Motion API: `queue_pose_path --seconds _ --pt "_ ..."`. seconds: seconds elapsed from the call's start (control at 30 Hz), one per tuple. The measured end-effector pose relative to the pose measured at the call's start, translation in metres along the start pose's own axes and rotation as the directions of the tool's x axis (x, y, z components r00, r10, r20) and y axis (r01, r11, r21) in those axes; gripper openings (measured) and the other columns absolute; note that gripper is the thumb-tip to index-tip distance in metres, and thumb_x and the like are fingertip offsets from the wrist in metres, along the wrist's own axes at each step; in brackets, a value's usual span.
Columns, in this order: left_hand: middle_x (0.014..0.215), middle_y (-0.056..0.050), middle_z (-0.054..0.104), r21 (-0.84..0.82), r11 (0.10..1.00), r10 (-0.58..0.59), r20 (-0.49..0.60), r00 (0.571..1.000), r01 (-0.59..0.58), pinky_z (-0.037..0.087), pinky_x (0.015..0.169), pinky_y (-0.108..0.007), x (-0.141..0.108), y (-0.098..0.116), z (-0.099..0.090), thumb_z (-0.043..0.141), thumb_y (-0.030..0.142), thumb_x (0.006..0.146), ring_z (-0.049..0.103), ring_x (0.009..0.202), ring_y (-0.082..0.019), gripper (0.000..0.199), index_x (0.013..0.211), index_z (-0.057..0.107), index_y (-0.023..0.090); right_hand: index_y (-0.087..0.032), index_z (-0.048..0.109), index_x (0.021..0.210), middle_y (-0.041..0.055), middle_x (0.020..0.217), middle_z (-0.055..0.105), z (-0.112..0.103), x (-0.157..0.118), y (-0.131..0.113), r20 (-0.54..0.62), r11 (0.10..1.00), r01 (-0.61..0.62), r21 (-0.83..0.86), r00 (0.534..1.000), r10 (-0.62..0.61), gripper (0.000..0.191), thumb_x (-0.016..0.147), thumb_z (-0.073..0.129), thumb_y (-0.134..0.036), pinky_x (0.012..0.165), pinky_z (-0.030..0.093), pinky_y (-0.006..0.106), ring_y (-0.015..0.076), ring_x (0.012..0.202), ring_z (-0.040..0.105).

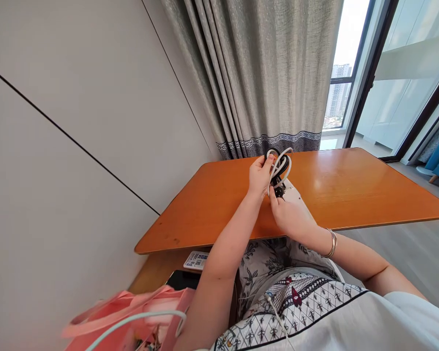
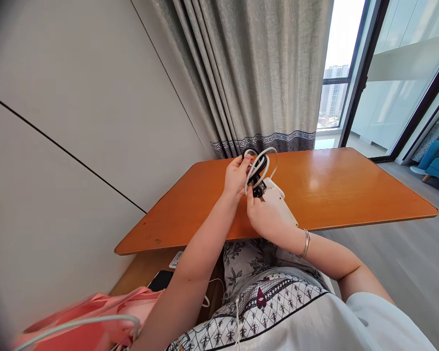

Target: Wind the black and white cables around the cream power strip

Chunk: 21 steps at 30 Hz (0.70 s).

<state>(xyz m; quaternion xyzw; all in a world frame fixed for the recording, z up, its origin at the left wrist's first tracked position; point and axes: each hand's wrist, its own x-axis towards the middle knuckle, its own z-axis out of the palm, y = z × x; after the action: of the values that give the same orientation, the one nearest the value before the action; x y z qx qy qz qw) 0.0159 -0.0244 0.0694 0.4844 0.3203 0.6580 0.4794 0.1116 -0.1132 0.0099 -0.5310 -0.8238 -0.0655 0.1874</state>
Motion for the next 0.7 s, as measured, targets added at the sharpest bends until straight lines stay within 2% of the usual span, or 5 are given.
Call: queue_pose_path --seconds 0.1,0.27,0.43,0.53,0.7 --pt "0.067 0.003 0.062 0.017 0.999 0.028 0.065 0.998 -0.029 0.047 0.053 -0.021 0.002 0.003 0.001 0.078 0.053 0.073 0.055 0.055 -0.008 0.039 0.078 0.064 0.017 -0.015 0.040 0.153 0.0172 0.095 0.070 0.008 -0.001 0.000 -0.043 0.997 0.032 0.073 0.999 -0.029 0.055 0.099 0.040 -0.022 0.070 0.053 0.036 0.0261 0.078 0.067" --pt "0.070 0.001 0.062 0.157 0.975 0.133 0.168 0.977 -0.160 0.050 0.058 -0.023 0.004 0.006 -0.006 0.069 0.063 0.078 0.058 0.059 -0.011 0.045 0.083 0.062 0.019 -0.025 0.067 0.128 0.0127 0.093 0.068 -0.003 0.002 0.019 -0.378 0.962 0.148 0.227 0.924 -0.053 0.036 0.098 0.051 -0.038 0.085 0.052 0.040 0.0269 0.091 0.063" --pt "0.071 -0.001 0.063 0.245 0.930 0.232 0.185 0.955 -0.274 0.049 0.056 -0.023 -0.003 0.013 -0.012 0.064 0.069 0.079 0.059 0.060 -0.012 0.051 0.083 0.063 0.019 -0.026 0.039 0.151 0.0155 0.145 0.044 -0.030 0.030 0.058 -0.608 0.850 0.201 0.487 0.776 0.165 0.092 0.074 0.074 -0.063 0.111 0.038 0.054 0.0361 0.138 0.038" --pt "0.072 -0.001 0.062 0.291 0.896 0.283 0.210 0.936 -0.336 0.049 0.059 -0.023 -0.007 0.017 -0.011 0.061 0.068 0.082 0.059 0.063 -0.012 0.049 0.087 0.065 0.019 -0.027 0.027 0.156 0.0127 0.158 0.031 -0.033 0.052 0.077 -0.531 0.724 0.262 0.638 0.831 0.167 0.110 0.067 0.076 -0.070 0.119 0.021 0.059 0.0367 0.149 0.023" --pt "0.073 -0.001 0.060 0.365 0.848 0.358 0.138 0.923 -0.383 0.049 0.066 -0.024 -0.004 0.015 -0.010 0.057 0.063 0.088 0.059 0.068 -0.013 0.045 0.092 0.067 0.019 -0.020 0.038 0.149 0.0161 0.148 0.048 -0.003 0.056 0.064 -0.275 0.348 0.229 0.909 0.958 0.086 0.111 0.058 0.085 -0.063 0.119 0.029 0.050 0.0332 0.139 0.043"
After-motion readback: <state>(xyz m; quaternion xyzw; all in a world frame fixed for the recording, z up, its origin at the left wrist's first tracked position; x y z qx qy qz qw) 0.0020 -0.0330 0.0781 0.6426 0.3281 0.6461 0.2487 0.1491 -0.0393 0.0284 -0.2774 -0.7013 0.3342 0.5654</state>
